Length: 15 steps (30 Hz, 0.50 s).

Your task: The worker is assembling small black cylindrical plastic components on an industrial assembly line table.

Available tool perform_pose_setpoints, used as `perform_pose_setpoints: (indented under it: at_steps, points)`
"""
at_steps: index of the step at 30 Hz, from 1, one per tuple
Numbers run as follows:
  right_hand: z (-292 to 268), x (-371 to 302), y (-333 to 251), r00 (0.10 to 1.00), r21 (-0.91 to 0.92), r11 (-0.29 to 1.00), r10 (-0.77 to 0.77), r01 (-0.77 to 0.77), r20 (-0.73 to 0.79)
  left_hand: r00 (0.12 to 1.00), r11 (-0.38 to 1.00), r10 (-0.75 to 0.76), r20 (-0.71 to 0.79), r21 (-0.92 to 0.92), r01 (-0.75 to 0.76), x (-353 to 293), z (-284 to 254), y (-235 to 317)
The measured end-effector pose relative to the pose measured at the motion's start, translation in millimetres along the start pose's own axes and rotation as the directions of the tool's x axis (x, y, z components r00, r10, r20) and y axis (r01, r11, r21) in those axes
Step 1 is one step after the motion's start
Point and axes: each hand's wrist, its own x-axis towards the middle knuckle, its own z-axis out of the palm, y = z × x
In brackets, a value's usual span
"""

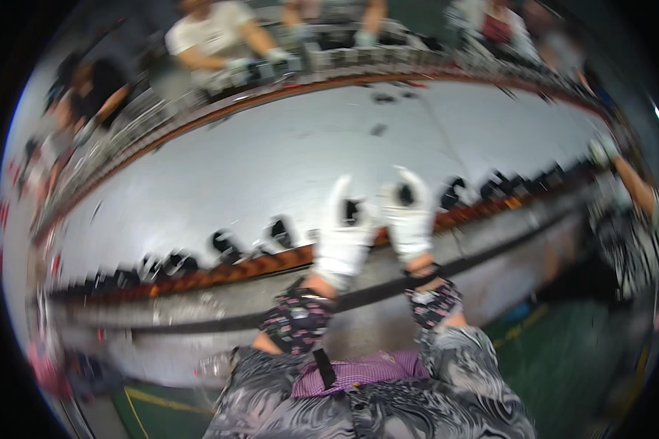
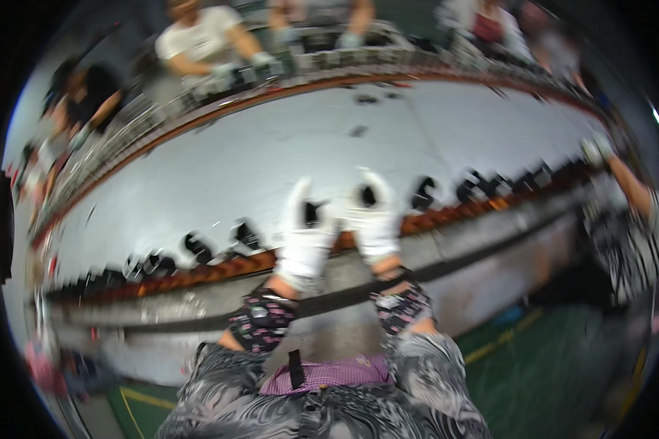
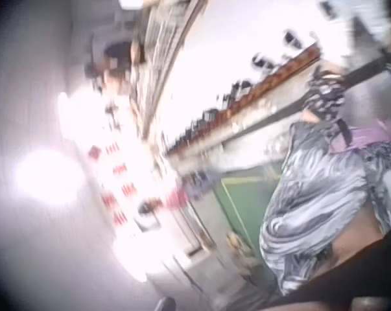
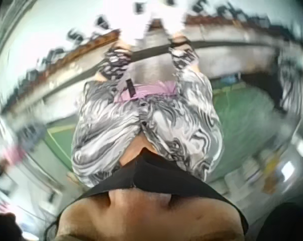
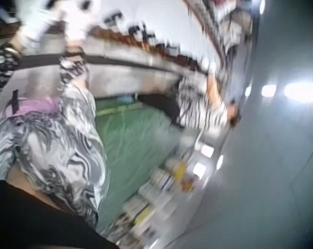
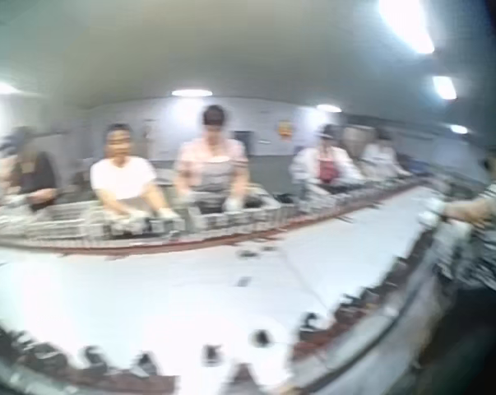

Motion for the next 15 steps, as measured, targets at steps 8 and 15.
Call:
perform_pose_setpoints:
  at_steps: [8, 15]
  points:
    - [17.7, -48.8, -7.5, 0.984, 0.255, 0.959, 0.152, -0.124, -0.092, 0.973, 0.963, 0.155, -0.17, 0.248, -0.109, -22.6, -23.4, -28.1]
    - [-47.8, -80.1, -1.0, 0.789, 0.442, 0.721, 0.613, -0.534, -0.046, 0.961, 0.961, -0.212, -0.177, 0.143, 0.239, -125.1, -46.1, -51.1]
